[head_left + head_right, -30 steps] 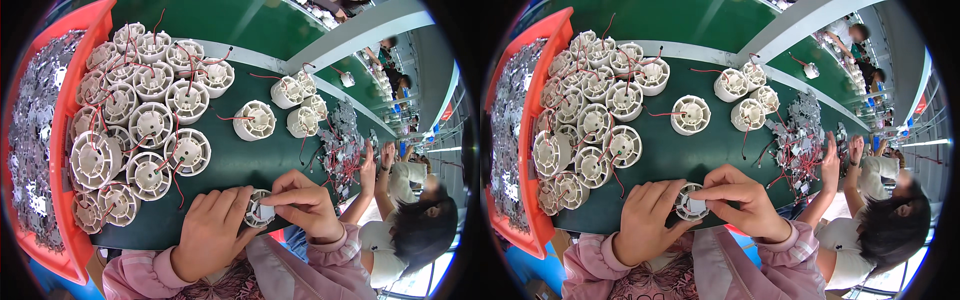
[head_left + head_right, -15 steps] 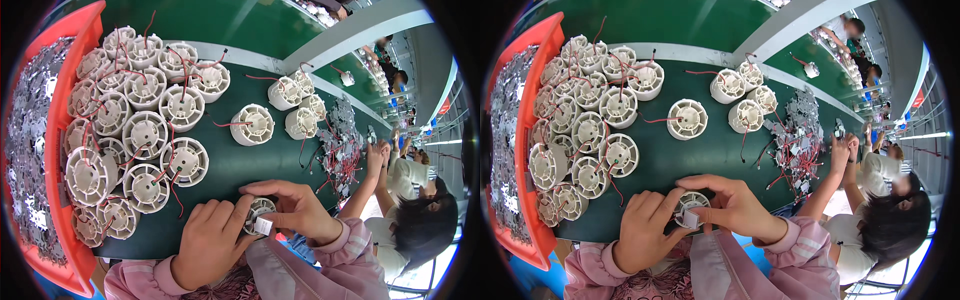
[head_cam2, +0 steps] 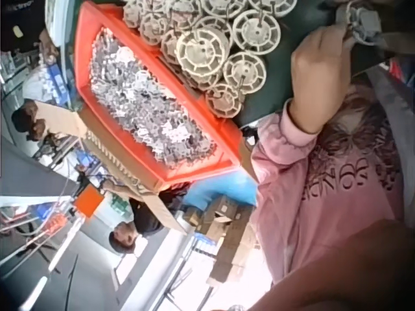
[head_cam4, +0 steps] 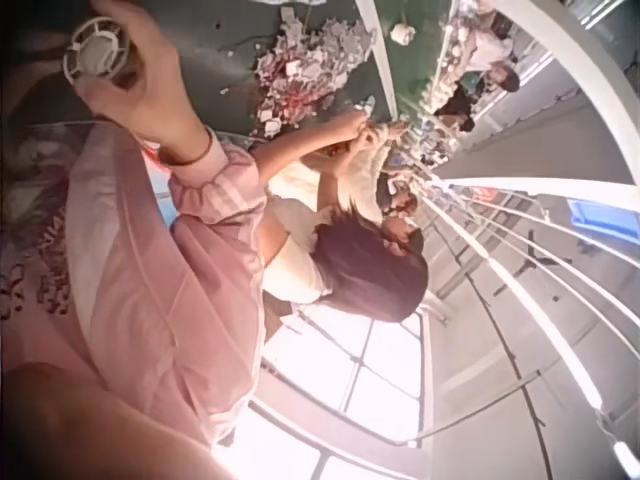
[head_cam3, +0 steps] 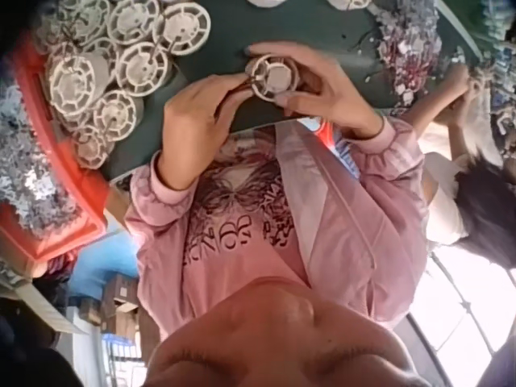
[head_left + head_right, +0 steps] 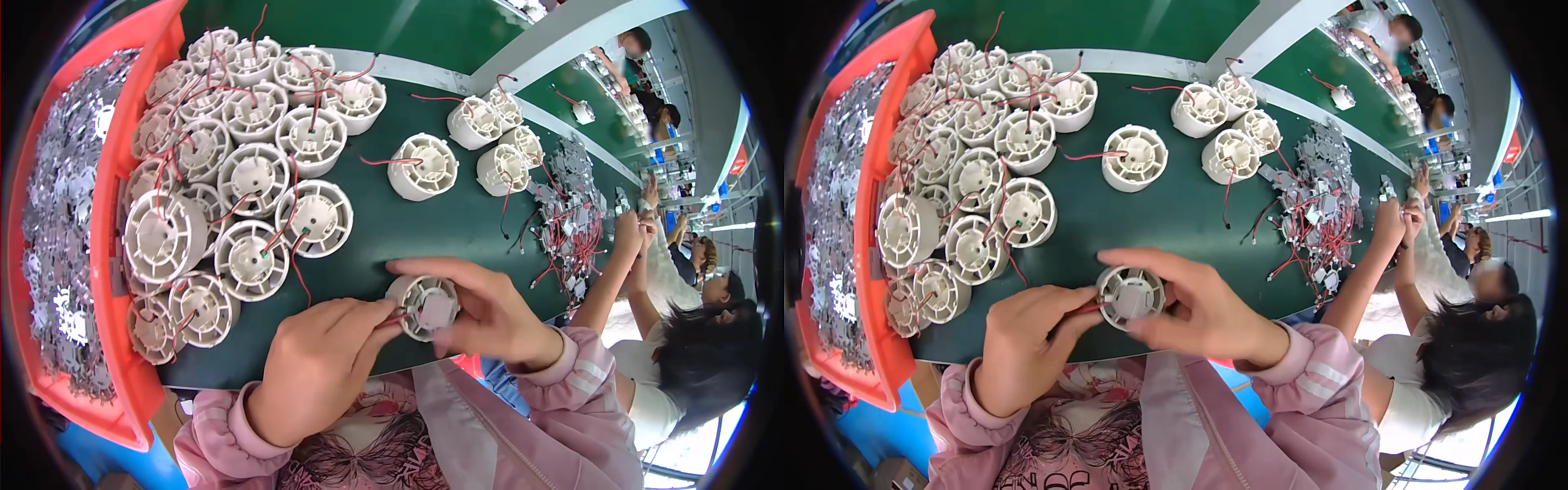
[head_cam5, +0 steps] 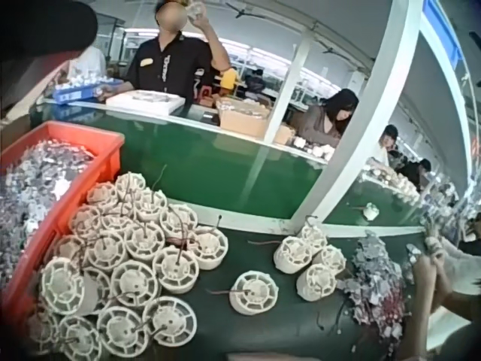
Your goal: Assembling small electronic components by placing silver parts into white plastic circular housings and securing them.
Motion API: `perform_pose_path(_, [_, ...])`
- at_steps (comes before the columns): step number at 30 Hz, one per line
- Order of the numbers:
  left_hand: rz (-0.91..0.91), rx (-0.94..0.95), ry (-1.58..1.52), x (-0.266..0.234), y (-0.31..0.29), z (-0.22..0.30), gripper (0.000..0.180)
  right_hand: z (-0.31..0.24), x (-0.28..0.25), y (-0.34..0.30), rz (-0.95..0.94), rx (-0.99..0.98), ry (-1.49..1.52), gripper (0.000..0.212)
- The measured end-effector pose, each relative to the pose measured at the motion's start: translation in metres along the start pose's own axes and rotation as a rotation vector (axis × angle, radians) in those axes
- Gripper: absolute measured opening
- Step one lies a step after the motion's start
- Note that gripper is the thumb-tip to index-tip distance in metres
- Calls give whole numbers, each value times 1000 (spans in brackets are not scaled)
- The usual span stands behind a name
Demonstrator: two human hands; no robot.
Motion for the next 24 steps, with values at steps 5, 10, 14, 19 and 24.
perform_pose_path(5, [-14, -165, -185, -9, 2, 8, 16, -17, 13, -14, 139, -467, -601, 62])
perform_pose_path(10, [-194, -455, -579, -17, 4, 13, 16, -29, 17, -31, -115, -306, -411, 65])
perform_pose_path(14, [-259, -288, -589, -17, -4, 22, 20, -37, 15, -40, -138, -308, -332, 62])
perform_pose_path(19, [-341, 138, -367, -15, -5, 44, 14, -38, 14, -44, -115, -345, -367, 65])
perform_pose_path(24, [-64, -81, -230, -12, 7, 36, 30, -48, 18, -45, -21, -386, -476, 70])
Point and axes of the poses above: each hand's wrist, its own y-axis towards the middle knuckle, its own x-axis out of the palm, z = x × y, the point moved 6 cm from there along y, towards the middle knuckle, and after that the axes turned 8 degrees about z, right-handed, at the moved point
